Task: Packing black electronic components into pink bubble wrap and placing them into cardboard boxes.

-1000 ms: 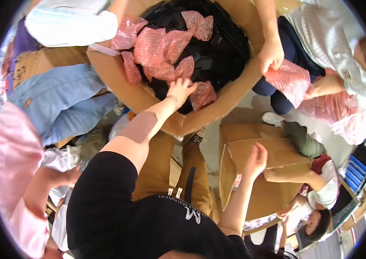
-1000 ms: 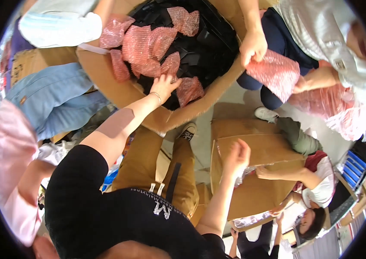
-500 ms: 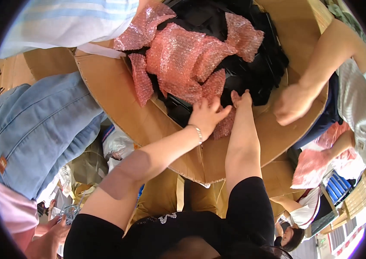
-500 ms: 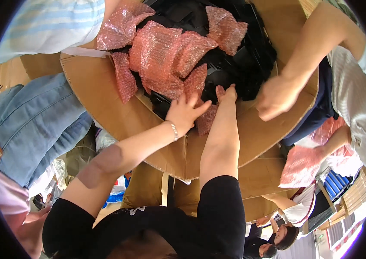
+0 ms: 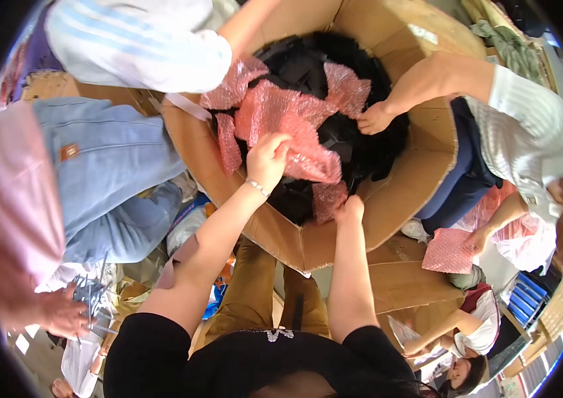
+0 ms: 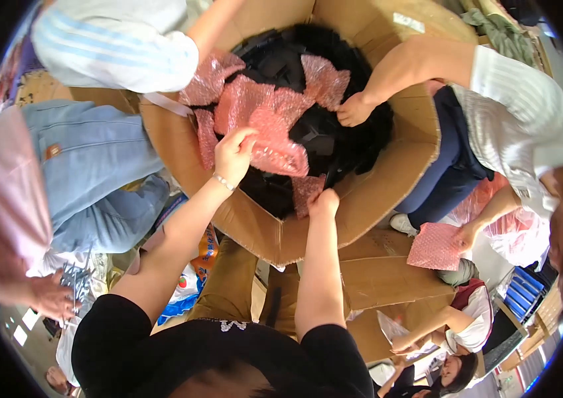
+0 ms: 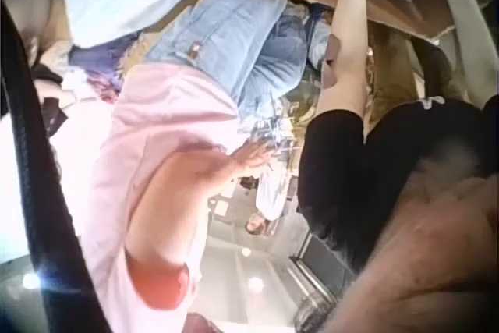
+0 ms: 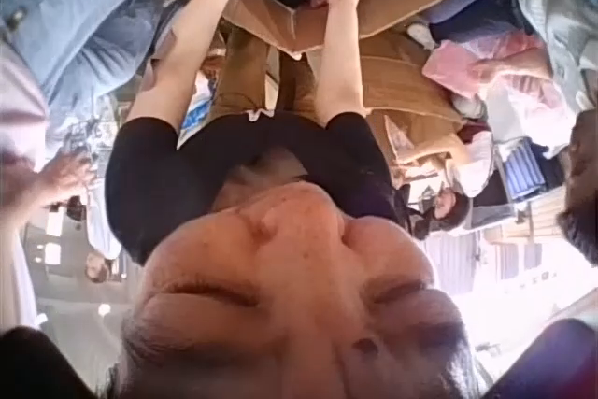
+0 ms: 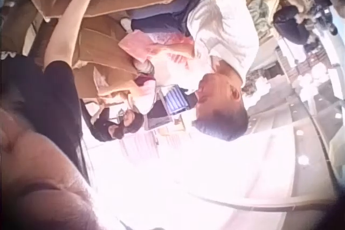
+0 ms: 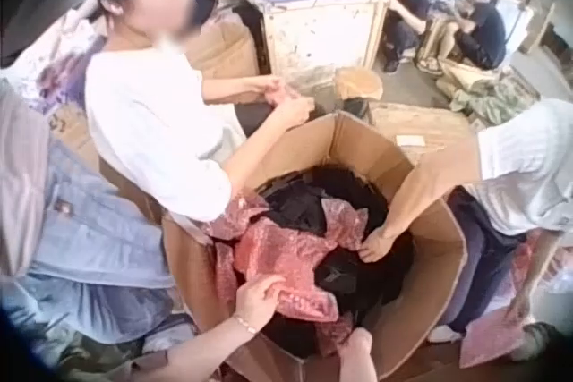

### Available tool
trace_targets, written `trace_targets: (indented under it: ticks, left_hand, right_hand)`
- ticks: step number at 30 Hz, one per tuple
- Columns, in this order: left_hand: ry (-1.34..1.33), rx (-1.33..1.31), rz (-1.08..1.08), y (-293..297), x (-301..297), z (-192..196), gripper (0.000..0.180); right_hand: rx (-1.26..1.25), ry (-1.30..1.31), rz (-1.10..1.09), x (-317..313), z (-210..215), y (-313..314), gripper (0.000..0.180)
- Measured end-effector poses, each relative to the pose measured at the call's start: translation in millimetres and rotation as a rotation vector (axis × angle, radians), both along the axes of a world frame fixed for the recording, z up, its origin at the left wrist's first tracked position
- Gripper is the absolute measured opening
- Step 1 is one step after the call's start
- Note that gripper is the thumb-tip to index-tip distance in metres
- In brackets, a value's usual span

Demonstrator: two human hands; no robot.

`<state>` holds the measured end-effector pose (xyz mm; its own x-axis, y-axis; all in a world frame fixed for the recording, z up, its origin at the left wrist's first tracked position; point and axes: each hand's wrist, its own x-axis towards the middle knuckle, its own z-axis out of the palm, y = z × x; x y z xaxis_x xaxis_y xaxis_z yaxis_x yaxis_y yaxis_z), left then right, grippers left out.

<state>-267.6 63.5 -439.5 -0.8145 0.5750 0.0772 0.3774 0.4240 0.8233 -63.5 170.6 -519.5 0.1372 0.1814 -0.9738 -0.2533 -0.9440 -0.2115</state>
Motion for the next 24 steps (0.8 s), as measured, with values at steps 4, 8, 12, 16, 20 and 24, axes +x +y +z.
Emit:
trace_targets:
  ticks: [4,8,12,16,20,24]
  left_hand:
    - [0.110,0.104,0.026,-17,18,90,0.016]
    - [0.158,0.114,0.032,-16,59,178,0.021]
    - [0.130,0.223,-0.043,-2,119,244,0.024]
    - [0.376,0.401,-0.208,-6,165,289,0.018]
    - [0.193,0.360,-0.339,-28,218,331,0.018]
    - [0.358,0.473,-0.543,-35,268,373,0.022]
  right_hand:
    - [0.303,0.130,0.234,29,149,-40,0.014]
    - [0.534,0.653,0.339,103,276,-60,0.021]
    - [0.756,0.531,0.792,178,360,-77,0.019]
    - [0.907,0.485,0.822,217,382,-100,0.014]
    - [0.879,0.511,0.649,250,384,-114,0.015]
    - [1.102,0.272,0.657,275,382,-126,0.015]
